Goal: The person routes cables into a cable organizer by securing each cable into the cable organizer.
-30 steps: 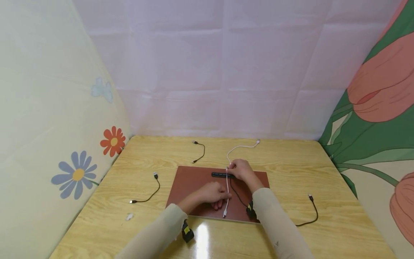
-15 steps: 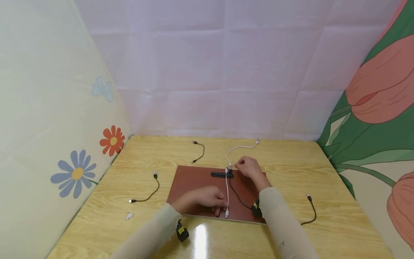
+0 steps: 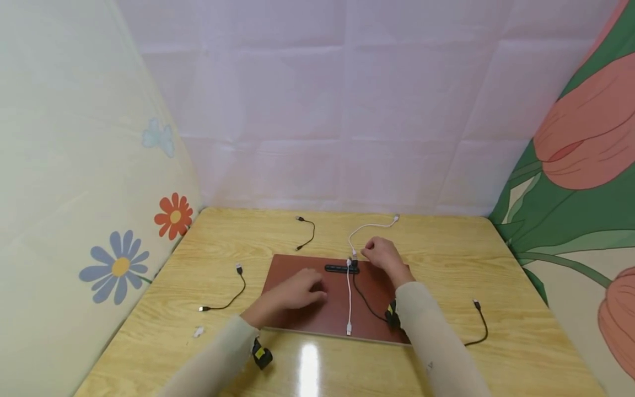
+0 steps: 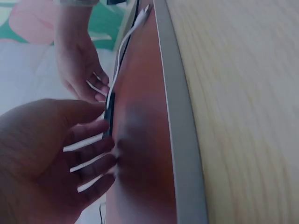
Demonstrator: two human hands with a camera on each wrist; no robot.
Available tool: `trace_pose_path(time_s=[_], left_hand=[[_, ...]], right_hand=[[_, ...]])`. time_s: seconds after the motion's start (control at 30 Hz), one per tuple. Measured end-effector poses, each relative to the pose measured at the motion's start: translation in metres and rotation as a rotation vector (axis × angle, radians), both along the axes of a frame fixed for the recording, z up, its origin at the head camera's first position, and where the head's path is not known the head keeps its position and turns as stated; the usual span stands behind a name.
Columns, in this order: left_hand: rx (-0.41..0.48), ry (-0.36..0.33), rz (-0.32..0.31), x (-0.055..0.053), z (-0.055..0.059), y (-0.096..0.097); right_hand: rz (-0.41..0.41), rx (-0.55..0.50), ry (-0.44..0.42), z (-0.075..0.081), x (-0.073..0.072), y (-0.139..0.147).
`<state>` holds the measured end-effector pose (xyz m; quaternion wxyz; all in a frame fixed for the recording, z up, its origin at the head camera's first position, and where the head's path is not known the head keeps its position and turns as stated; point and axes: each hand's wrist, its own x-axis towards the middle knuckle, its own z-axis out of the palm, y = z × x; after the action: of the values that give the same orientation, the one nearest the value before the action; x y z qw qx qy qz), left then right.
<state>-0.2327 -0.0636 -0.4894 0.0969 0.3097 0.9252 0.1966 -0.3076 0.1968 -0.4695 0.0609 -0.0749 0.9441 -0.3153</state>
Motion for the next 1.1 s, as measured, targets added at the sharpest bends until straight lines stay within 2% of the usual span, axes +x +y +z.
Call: trace_pose_path(time_s=[0.13,0.27,0.53,0.83,0.97,1.1], left_hand=[[-0.082,0.068,0.122,-0.004,-0.003,-0.012],[-0.146,0.112,0.169,-0.005,-0.01,-0.017],[-0.196,0.123,0.282,-0.003,-0.016,-0.019],[-0.253,0.147,0.262,-0.003,-0.017,-0.017],[-0.265,0.14,0.258,-0.001,-0.014,-0.016],[-0.264,0.127,0.253,0.003,-0.009,-0.016]], right_hand=[[0.022,0.024,0.007,0.001,-0.007,-0.01],[0.033,0.052,-0.023,0.001,-0.015,-0.021],[0.032,0.132,-0.043,-0.008,-0.029,-0.033],[0.054,0.177,-0.058,-0.008,-0.033,-0.029],[0.054,0.205,-0.061,-0.004,-0.031,-0.022],[0.089,0.239,-0.05,-0.001,-0.029,-0.013]])
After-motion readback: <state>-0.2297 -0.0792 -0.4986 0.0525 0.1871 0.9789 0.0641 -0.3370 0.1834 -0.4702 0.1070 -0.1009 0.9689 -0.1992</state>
